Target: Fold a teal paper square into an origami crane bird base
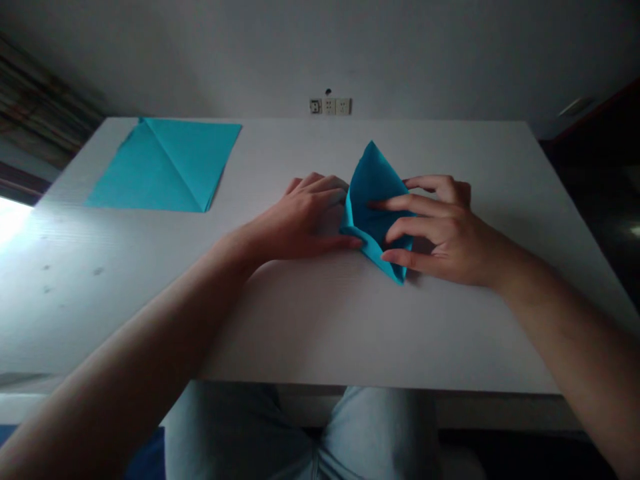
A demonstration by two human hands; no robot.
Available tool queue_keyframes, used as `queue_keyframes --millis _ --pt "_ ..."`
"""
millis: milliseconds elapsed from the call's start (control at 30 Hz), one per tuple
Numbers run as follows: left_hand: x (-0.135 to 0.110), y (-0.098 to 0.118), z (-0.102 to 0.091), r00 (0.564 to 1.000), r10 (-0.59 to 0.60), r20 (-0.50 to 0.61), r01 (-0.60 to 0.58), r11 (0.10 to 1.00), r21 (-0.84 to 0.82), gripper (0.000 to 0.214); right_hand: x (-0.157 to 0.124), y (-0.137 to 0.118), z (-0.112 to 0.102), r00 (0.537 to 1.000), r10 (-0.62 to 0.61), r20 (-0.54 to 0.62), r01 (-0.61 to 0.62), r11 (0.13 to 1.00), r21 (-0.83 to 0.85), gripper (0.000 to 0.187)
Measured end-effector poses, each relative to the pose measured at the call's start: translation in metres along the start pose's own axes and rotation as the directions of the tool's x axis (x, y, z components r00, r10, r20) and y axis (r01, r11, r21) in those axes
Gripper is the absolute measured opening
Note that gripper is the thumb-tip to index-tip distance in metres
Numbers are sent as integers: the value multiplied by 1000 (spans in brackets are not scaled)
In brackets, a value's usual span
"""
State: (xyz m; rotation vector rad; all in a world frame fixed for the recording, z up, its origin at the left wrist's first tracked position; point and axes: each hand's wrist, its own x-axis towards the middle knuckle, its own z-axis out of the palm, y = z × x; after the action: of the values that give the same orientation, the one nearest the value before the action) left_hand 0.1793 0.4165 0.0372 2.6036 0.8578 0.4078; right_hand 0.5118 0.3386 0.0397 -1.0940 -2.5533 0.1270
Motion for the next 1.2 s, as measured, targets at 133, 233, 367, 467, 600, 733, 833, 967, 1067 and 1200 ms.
queue_keyframes --millis 133,233,367,467,600,733,833,967,1067,1200 --pt "1 10 0 999 -52 10 51 999 10 46 2 -5 -2 998 35 51 -36 999 31 15" --pt "2 15 0 997 -70 -7 71 997 21 44 4 -8 -2 997 54 63 -58 997 59 14" --pt "4 11 3 998 -50 -29 51 998 28 45 5 -8 -2 995 63 78 -70 994 88 13" --pt "5 5 6 999 -44 -30 45 998 49 41 7 -10 -2 994 73 86 -82 991 108 15" --pt "4 8 6 997 -62 -44 66 995 81 39 11 -17 -2 991 91 102 -101 990 97 9" --pt "3 12 6 997 -79 -21 81 989 120 44 11 -20 -3 984 116 139 -128 989 77 8" --pt "4 8 9 996 -77 -41 81 990 114 51 10 -20 -3 987 110 117 -119 990 71 5" --pt "5 4 11 992 -98 -75 98 995 3 44 11 -23 -10 997 72 25 -72 997 24 9" --pt "5 6 9 988 -121 -92 114 990 -80 30 11 -24 -20 995 93 38 -91 994 -57 20" --pt "5 9 4 988 -129 -81 123 990 -71 23 8 -16 -22 997 22 78 -18 998 -58 26"
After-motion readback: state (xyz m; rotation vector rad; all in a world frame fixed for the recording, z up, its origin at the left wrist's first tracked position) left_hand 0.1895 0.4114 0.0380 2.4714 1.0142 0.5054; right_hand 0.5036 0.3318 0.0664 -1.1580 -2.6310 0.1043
